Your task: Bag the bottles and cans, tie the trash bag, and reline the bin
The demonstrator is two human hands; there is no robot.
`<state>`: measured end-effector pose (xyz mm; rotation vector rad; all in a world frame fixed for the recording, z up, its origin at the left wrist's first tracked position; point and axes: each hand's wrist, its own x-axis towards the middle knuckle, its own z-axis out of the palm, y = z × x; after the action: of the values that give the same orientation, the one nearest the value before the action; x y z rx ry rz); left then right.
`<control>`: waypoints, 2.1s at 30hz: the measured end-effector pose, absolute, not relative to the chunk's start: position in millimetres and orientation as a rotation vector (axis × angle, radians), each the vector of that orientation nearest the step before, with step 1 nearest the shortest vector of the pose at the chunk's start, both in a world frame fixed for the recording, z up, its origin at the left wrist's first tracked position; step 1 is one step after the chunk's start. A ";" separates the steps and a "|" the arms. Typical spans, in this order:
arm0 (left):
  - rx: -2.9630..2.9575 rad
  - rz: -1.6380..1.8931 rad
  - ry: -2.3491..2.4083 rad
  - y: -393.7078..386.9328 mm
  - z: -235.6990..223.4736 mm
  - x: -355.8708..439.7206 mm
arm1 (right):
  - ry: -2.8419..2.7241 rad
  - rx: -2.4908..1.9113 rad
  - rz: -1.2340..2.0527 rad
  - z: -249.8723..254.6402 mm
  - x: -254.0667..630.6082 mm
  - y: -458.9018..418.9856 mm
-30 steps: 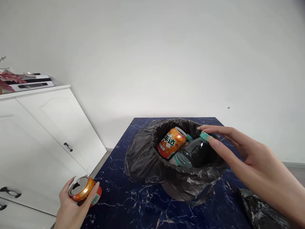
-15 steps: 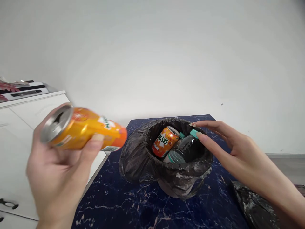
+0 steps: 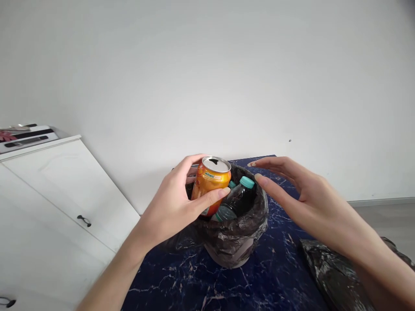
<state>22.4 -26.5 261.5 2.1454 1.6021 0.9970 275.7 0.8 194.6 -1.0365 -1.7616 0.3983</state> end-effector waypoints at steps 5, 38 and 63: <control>2.253 0.835 1.634 -24.4 256.3 21.9 | -1.758 -1.023 0.407 196.1 277.9 0.6; 1.943 1.369 2.076 -37.2 220.4 -34.1 | -1.744 -1.170 0.645 169.2 290.1 42.9; 1.056 1.681 1.479 -21.8 222.3 -35.4 | -0.956 -0.803 1.423 155.9 273.2 56.0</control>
<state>-35.4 -21.8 222.3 1.0558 1.4786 1.6813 273.2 56.0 155.9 -0.8033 -0.9562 1.4231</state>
